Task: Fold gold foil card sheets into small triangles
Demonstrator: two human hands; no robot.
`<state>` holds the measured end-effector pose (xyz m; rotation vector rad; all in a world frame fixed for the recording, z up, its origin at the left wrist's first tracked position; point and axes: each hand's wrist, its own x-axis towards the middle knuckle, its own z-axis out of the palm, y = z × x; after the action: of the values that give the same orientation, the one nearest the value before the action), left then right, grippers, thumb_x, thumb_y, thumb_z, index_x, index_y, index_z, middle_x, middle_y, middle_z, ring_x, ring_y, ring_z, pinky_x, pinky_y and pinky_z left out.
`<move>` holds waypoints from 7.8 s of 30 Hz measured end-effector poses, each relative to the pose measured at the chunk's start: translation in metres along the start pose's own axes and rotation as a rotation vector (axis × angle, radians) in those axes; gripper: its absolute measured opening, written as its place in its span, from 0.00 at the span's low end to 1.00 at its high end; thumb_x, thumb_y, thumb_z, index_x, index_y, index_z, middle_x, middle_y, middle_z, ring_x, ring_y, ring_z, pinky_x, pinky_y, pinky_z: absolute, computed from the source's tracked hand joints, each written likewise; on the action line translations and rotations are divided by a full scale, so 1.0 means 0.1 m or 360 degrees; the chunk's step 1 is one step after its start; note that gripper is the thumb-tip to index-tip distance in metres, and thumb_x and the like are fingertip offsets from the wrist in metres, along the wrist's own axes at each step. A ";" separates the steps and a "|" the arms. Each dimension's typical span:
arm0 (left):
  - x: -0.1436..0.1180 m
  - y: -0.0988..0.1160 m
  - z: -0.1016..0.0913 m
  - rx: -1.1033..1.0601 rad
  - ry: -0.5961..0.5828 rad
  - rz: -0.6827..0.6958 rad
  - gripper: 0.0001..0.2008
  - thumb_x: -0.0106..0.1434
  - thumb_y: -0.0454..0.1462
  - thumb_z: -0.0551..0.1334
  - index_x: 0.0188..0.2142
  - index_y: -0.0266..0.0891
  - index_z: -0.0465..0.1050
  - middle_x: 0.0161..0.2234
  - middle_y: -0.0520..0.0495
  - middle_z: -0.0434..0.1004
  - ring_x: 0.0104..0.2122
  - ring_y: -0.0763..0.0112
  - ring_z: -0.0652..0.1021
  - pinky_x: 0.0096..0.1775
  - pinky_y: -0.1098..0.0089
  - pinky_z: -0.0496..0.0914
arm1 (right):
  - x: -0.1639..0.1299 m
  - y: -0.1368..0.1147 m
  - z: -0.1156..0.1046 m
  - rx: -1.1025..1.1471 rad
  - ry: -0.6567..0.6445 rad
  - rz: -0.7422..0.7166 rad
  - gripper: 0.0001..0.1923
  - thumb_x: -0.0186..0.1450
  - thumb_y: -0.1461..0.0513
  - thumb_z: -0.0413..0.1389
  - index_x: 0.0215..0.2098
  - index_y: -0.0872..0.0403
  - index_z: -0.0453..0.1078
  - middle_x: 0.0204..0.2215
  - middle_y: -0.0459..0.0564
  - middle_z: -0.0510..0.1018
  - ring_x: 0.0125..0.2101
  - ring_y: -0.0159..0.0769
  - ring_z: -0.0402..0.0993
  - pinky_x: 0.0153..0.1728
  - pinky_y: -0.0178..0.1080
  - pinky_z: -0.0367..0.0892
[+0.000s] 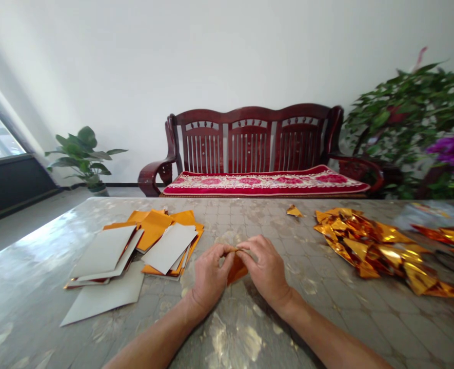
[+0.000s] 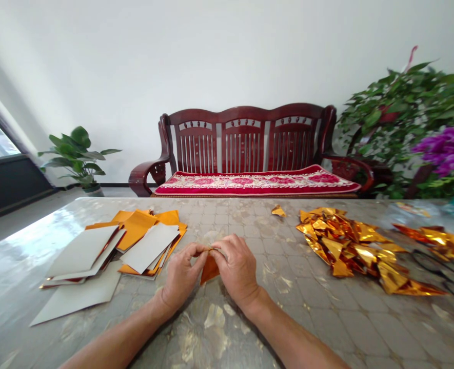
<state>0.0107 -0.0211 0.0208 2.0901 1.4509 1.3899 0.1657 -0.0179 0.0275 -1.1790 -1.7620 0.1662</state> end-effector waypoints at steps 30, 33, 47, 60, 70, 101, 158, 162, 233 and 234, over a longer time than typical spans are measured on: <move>0.00 -0.08 0.13 -0.1037 -0.0436 -0.0677 0.17 0.57 0.49 0.64 0.28 0.36 0.72 0.20 0.55 0.67 0.20 0.79 0.66 0.24 0.77 0.61 | 0.06 0.15 0.05 0.1608 -0.0530 0.1048 0.20 0.54 0.47 0.66 0.30 0.56 0.74 0.24 0.46 0.76 0.24 0.31 0.70 0.27 0.33 0.66; 0.00 -0.08 0.11 -0.0956 -0.0416 -0.0617 0.16 0.59 0.48 0.63 0.27 0.36 0.71 0.21 0.54 0.67 0.21 0.78 0.67 0.26 0.77 0.62 | 0.05 0.14 0.04 0.1682 -0.0563 0.1098 0.19 0.52 0.50 0.68 0.29 0.56 0.74 0.23 0.45 0.75 0.23 0.30 0.69 0.27 0.32 0.66; 0.02 -0.14 0.09 -0.0526 -0.0407 -0.0592 0.12 0.58 0.42 0.61 0.24 0.37 0.73 0.20 0.55 0.69 0.23 0.75 0.68 0.26 0.76 0.60 | 0.03 0.07 0.06 0.0811 -0.0434 0.0574 0.07 0.57 0.58 0.60 0.30 0.55 0.73 0.25 0.44 0.76 0.27 0.33 0.70 0.30 0.34 0.66; 0.04 -0.14 -0.10 -0.0269 -0.0121 -0.0009 0.10 0.67 0.38 0.58 0.43 0.43 0.77 0.43 0.48 0.79 0.45 0.67 0.77 0.49 0.67 0.70 | 0.06 0.25 0.05 0.1120 -0.0111 0.0779 0.12 0.61 0.52 0.57 0.30 0.52 0.64 0.18 0.39 0.67 0.20 0.31 0.62 0.23 0.33 0.60; 0.02 -0.13 -0.07 0.0079 -0.0120 0.0186 0.08 0.64 0.34 0.64 0.43 0.44 0.76 0.37 0.50 0.77 0.40 0.67 0.75 0.43 0.68 0.69 | 0.04 0.17 0.06 0.1309 -0.0016 0.0799 0.16 0.58 0.50 0.61 0.31 0.53 0.66 0.20 0.40 0.69 0.20 0.29 0.64 0.22 0.32 0.62; 0.14 -0.21 -0.15 0.0035 -0.0231 0.0175 0.18 0.63 0.37 0.60 0.18 0.38 0.61 0.21 0.54 0.63 0.24 0.76 0.67 0.29 0.73 0.58 | 0.07 0.19 -0.02 0.1198 -0.0420 0.0823 0.16 0.58 0.51 0.61 0.30 0.56 0.73 0.18 0.41 0.71 0.19 0.28 0.65 0.23 0.32 0.63; -0.05 0.07 0.01 -0.0740 -0.0124 -0.0136 0.10 0.67 0.40 0.56 0.43 0.39 0.74 0.38 0.44 0.79 0.37 0.69 0.79 0.39 0.68 0.74 | 0.09 0.33 0.01 0.2411 -0.0347 0.1522 0.02 0.61 0.66 0.60 0.32 0.55 0.71 0.24 0.42 0.71 0.19 0.25 0.66 0.22 0.28 0.69; -0.05 0.09 0.05 -0.0487 -0.0037 0.0127 0.11 0.66 0.35 0.57 0.46 0.42 0.74 0.44 0.44 0.77 0.45 0.67 0.76 0.46 0.66 0.71 | 0.05 0.35 0.04 0.2657 -0.0513 0.1644 0.06 0.61 0.72 0.56 0.31 0.56 0.70 0.23 0.41 0.69 0.19 0.23 0.65 0.21 0.25 0.68; 0.02 -0.07 0.09 -0.0928 -0.0406 -0.0843 0.27 0.56 0.60 0.59 0.22 0.37 0.66 0.18 0.57 0.56 0.19 0.79 0.58 0.20 0.77 0.54 | 0.07 -0.02 0.03 0.1115 -0.0308 0.0939 0.13 0.54 0.53 0.62 0.26 0.56 0.75 0.17 0.41 0.69 0.16 0.25 0.56 0.19 0.32 0.54; 0.02 -0.07 0.09 -0.0924 -0.0423 -0.0857 0.27 0.56 0.60 0.58 0.22 0.37 0.66 0.18 0.57 0.56 0.19 0.79 0.58 0.20 0.77 0.54 | 0.07 -0.02 0.03 0.1115 -0.0316 0.0945 0.13 0.54 0.53 0.62 0.26 0.56 0.75 0.17 0.41 0.69 0.16 0.25 0.56 0.19 0.31 0.54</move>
<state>0.0139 -0.0139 0.0128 1.3334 1.1879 1.0902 0.1623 -0.0124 0.0314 -1.1292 -1.2786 1.1826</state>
